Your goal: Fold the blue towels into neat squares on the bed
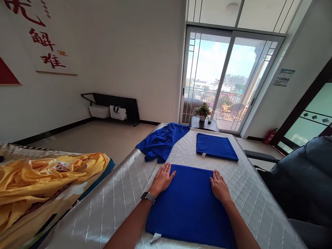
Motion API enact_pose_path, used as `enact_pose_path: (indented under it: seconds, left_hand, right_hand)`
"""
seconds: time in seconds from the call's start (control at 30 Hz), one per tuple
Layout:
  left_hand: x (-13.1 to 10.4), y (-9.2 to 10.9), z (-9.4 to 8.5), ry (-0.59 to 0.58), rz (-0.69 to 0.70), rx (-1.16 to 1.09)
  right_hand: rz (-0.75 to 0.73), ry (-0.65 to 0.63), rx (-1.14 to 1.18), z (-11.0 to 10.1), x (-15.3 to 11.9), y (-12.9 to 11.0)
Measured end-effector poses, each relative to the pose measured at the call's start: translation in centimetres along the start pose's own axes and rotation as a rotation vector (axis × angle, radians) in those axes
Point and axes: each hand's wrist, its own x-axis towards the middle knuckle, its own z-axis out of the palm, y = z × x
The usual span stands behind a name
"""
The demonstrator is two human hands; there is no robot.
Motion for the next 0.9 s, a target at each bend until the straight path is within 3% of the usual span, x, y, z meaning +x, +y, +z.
enact_pose_path:
  seconds: [0.67, 0.8, 0.9]
  left_hand:
    - [0.2, -0.4, 0.3, -0.03, -0.017, 0.027]
    - [0.7, -0.6, 0.0, -0.08, -0.017, 0.059]
    - [1.4, 0.4, -0.6, -0.089, -0.04, 0.087]
  right_hand:
    - [0.024, 0.002, -0.016, 0.1, 0.3, -0.2]
    - [0.03, 0.008, 0.004, 0.0, 0.2, -0.1]
    - [0.031, 0.015, 0.017, 0.1, 0.3, -0.1]
